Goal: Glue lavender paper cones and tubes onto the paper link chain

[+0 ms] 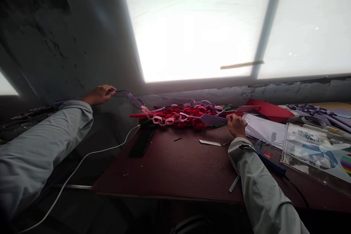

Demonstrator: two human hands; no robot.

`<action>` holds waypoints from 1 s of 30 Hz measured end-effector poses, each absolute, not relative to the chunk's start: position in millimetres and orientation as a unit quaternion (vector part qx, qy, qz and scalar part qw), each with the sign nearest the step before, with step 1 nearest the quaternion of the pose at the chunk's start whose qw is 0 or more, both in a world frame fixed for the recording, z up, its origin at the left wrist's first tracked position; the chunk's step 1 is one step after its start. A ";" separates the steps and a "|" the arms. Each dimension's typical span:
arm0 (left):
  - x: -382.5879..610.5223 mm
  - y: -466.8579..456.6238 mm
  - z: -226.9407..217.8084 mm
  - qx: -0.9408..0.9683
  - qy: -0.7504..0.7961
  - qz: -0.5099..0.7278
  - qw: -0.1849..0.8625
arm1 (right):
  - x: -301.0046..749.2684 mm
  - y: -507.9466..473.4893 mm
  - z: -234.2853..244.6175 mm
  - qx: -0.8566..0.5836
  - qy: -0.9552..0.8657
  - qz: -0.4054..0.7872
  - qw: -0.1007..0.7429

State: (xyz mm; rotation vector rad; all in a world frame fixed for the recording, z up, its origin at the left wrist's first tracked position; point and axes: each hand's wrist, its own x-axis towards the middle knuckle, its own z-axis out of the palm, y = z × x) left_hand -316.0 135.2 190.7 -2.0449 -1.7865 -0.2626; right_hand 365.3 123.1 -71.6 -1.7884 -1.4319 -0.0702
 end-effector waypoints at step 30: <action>-303.1 112.2 190.7 -0.701 -0.654 -0.134 0.251 | 343.0 109.2 -54.2 -0.593 -0.696 -0.086 0.394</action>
